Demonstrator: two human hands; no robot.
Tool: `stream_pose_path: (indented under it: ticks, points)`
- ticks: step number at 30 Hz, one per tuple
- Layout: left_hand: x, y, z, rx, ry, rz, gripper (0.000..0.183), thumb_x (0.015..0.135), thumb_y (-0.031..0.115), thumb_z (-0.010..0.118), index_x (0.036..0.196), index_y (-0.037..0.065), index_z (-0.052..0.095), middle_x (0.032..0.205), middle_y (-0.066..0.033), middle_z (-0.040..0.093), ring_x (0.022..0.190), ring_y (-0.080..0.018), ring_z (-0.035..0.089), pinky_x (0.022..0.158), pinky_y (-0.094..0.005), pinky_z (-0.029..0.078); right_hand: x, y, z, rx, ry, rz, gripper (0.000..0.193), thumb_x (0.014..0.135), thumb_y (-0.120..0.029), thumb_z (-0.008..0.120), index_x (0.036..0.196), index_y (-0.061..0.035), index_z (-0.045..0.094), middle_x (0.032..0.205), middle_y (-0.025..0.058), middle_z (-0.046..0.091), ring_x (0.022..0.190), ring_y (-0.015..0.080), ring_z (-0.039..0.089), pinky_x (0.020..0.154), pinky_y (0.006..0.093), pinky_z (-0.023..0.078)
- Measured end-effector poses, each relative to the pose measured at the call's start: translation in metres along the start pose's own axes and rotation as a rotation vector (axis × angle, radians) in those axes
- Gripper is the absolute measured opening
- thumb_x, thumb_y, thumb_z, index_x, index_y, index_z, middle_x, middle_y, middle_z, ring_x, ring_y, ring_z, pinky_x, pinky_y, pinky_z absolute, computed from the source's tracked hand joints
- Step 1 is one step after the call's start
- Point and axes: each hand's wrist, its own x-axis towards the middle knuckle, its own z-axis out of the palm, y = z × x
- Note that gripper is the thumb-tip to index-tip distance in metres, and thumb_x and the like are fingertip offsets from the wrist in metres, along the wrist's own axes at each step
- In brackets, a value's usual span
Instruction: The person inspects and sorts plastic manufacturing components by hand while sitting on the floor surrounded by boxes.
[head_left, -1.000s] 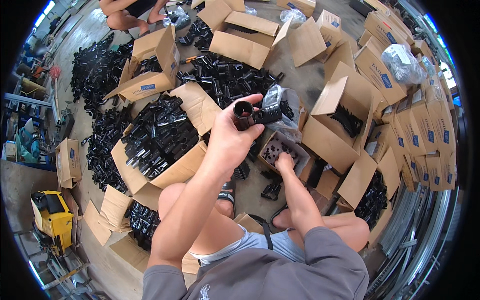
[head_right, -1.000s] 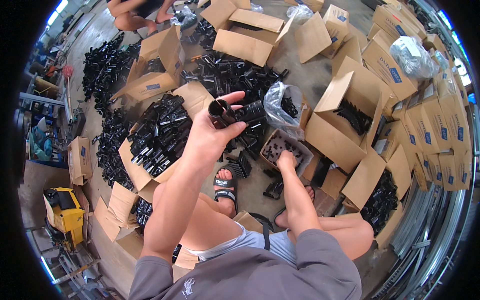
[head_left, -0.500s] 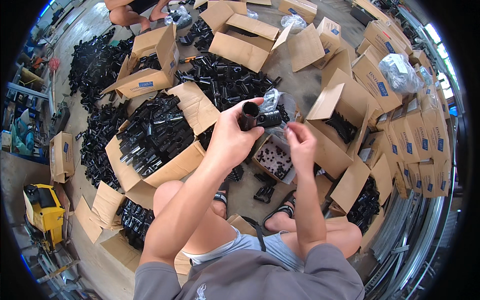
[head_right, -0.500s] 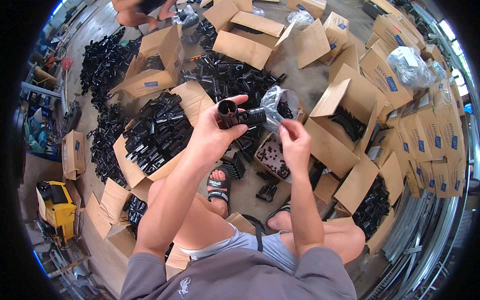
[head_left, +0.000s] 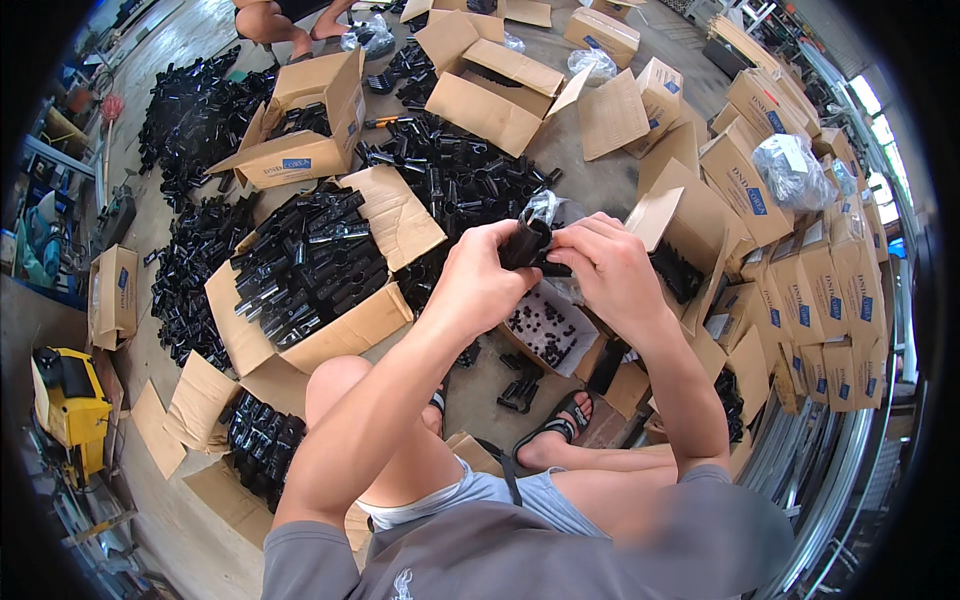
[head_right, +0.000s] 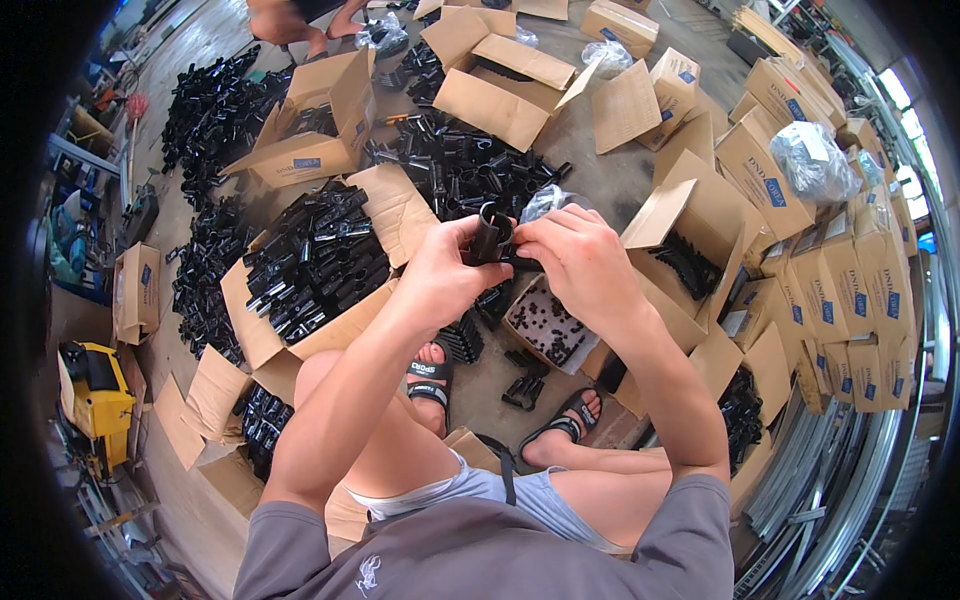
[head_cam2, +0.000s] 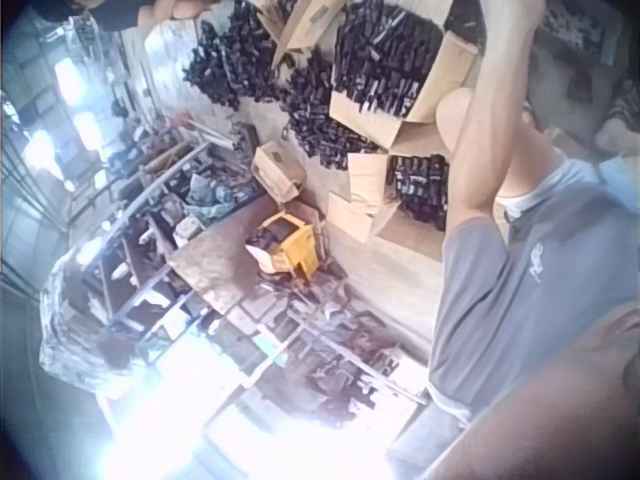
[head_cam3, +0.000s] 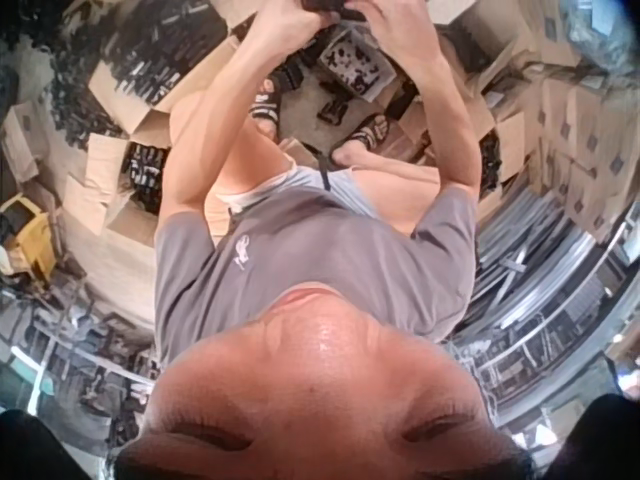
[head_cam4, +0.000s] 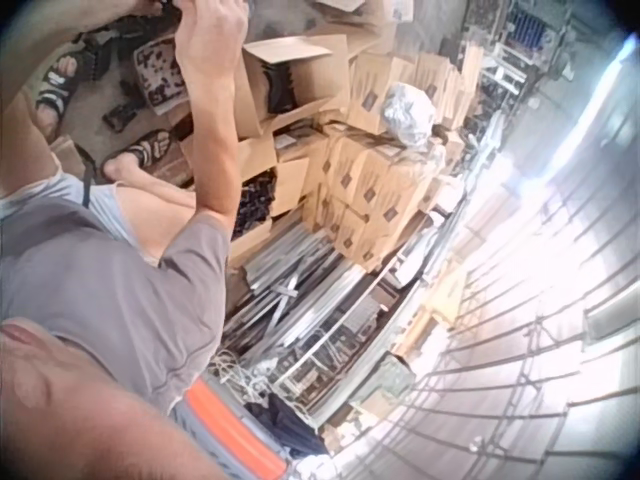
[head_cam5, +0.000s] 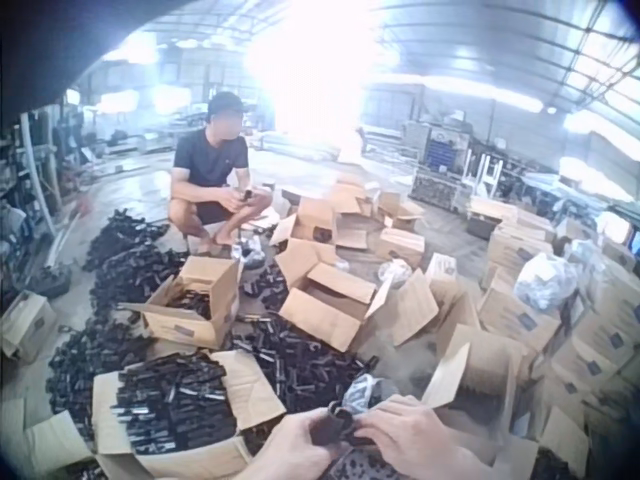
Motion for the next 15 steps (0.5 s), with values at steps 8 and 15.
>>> stream_pose_path:
  ticks: [8,15]
  points:
    - [-0.003,0.008,-0.003,-0.028,0.019,-0.039,0.027,0.078,-0.005,0.073,0.104,0.000,0.069,0.091,-0.0006,0.068,0.084,-0.0091,0.059,0.080,-0.0280,0.048,0.007,-0.003,0.002,0.035,0.002,0.022,0.007,0.085,-0.007,0.068,0.091,-0.0039,0.070,0.087,0.0097,0.070,0.089,0.0308,0.064,0.084,0.0401,0.048]
    - [-0.003,0.012,-0.003,-0.179,-0.017,-0.131,0.030,0.076,-0.007,0.074,0.105,0.001,0.071,0.094,-0.0023,0.070,0.087,-0.0103,0.061,0.084,-0.0280,0.048,0.008,0.003,0.003,0.073,-0.029,0.008,0.008,0.085,-0.006,0.069,0.093,-0.0035,0.071,0.088,0.0111,0.070,0.088,0.0316,0.064,0.084,0.0397,0.048]
